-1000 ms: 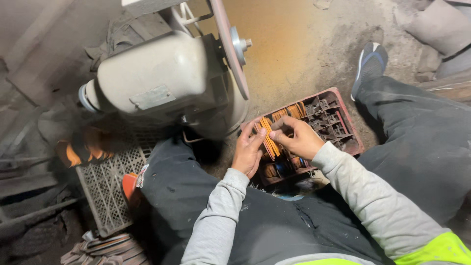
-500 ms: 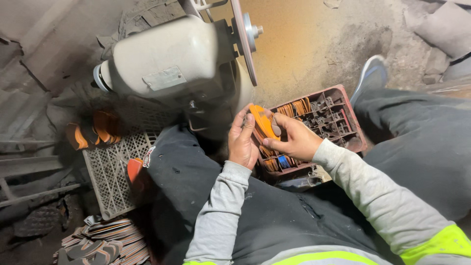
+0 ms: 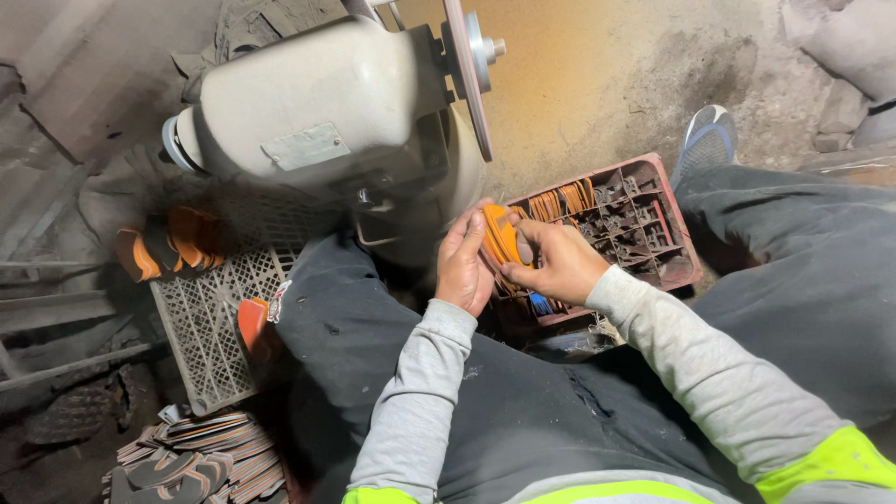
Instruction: The person sits on the floor and repeatedly picks up small orange sandpaper pieces from a red crate, presses them against a rotating grinding wheel, and returns them to the crate.
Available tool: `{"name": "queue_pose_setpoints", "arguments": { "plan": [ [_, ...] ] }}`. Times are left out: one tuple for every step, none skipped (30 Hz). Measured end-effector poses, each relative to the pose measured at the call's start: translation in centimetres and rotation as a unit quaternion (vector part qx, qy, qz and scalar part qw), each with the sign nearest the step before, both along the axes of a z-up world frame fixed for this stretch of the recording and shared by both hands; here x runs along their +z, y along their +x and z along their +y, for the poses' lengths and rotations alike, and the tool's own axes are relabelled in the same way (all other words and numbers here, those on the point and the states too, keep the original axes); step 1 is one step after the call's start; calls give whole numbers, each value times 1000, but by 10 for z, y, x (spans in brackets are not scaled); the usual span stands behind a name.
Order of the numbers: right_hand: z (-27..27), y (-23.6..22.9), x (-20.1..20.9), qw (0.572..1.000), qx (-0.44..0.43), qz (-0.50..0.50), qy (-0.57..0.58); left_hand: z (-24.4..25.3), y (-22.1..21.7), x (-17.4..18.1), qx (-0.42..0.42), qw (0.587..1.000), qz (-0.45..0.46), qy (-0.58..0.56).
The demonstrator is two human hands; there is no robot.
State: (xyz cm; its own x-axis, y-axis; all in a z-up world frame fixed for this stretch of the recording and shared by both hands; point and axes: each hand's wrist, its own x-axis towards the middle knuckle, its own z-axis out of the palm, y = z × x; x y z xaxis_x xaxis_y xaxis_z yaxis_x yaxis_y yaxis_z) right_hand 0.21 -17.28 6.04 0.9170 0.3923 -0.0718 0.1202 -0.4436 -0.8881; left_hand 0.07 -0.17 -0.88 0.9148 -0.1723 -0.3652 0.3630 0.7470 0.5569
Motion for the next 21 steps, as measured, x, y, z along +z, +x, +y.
{"name": "queue_pose_setpoints", "arguments": {
  "plan": [
    [2,0,1,1000,-2,11,-4,0,2,-2,-1,1000,5,2],
    [4,1,1,1000,-5,23,-9,-1,2,-4,2,1000,10,4],
    [6,2,1,999,-12,33,-31,-2,2,-6,4,1000,15,6],
    [8,3,-1,997,-20,43,-54,-2,1,-9,6,1000,21,8],
    [10,3,-4,995,-26,53,-76,-1,0,-11,4,1000,16,-10],
    [12,2,-8,994,-12,69,-86,1,-1,-14,2,1000,12,-28],
    [11,2,-13,992,-1,82,-97,3,1,-16,-1,999,5,-46],
    [11,1,-20,990,11,96,-107,6,4,-18,-2,1000,-7,10],
    [11,-3,-29,991,12,88,-104,10,7,-19,-4,998,-18,65],
    [12,-8,-40,992,13,80,-102,13,11,-21,-6,992,-29,120],
    [14,-11,-53,992,14,71,-99,14,15,-22,-17,950,-29,311],
    [15,-13,-68,991,10,44,-125,16,20,-23,-28,870,-28,491],
    [15,-15,-84,989,10,16,-150,17,21,-24,-35,758,-23,651],
    [14,-17,-100,985,10,-11,-175,19,21,-24,-34,765,-34,643],
    [12,-18,-116,979,7,-5,-203,21,21,-24,-32,771,-44,635],
    [9,-20,-130,973,4,1,-232,23,20,-23,-31,776,-54,627],
    [6,-21,-143,966,0,7,-260,24,20,-23,-35,779,-72,622],
    [3,-21,-154,963,-17,3,-269,23,20,-22,-40,781,-90,617],
    [1,-23,-163,960,-32,1,-279,23,19,-21,-46,783,-106,612],
    [0,-24,-171,956,-48,-1,-289,22,18,-20,-53,780,-109,614],
    [2,-22,-179,950,-50,-13,-309,22,18,-19,-59,777,-112,617]
  ]
}}
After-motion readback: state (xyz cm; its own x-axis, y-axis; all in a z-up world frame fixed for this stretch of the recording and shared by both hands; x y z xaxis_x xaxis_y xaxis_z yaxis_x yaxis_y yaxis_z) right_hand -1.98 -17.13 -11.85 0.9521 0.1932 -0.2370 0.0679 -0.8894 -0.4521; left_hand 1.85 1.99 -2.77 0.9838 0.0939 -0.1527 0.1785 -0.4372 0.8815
